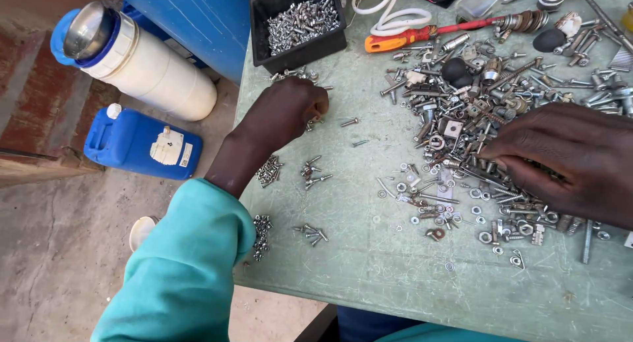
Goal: Sorting various fasteners like screws, nuts, and bolts into organized piles on a workbench.
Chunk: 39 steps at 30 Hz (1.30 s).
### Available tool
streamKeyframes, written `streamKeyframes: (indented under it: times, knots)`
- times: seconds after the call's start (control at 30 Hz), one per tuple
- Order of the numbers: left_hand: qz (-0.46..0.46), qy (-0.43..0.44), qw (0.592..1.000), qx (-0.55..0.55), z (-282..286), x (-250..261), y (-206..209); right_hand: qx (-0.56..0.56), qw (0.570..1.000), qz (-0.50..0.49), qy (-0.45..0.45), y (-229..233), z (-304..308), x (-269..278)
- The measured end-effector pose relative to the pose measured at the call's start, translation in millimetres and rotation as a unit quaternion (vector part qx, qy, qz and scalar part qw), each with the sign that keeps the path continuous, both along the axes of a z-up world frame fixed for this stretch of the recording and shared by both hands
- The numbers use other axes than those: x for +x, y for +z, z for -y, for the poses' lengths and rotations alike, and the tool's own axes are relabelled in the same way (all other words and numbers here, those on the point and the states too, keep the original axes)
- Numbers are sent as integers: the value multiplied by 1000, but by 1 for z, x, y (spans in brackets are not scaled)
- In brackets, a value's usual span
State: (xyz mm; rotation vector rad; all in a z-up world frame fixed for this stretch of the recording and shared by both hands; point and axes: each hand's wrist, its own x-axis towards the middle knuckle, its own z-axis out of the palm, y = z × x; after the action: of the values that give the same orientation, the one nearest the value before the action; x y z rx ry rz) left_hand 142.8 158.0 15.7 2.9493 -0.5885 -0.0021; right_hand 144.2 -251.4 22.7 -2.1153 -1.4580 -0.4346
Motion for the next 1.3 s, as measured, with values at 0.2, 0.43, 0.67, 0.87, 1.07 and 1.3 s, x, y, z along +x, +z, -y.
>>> streamKeyframes:
  times: [0.2, 0.43, 0.67, 0.87, 1.07, 1.3]
  knots:
    - [-8, -75, 997, -32, 3, 1, 4, 4, 1000, 1, -8, -4, 2, -1]
    - [-5, 105, 969, -222, 41, -13, -1, -1, 1000, 20, -20, -6, 4, 0]
    - [26, 31, 967, -251, 35, -24, -2, -13, 1000, 17, -22, -8, 6, 1]
    - [32, 26, 970, -242, 35, -37, 9, -27, 999, -9, -29, -1, 4, 1]
    - [76, 27, 968, -238, 54, -61, 28, -16, 999, -18, -38, -1, 6, 0]
    - [50, 6, 961, -272, 140, -125, 64, -6, 998, -52, -43, 28, 8, 0]
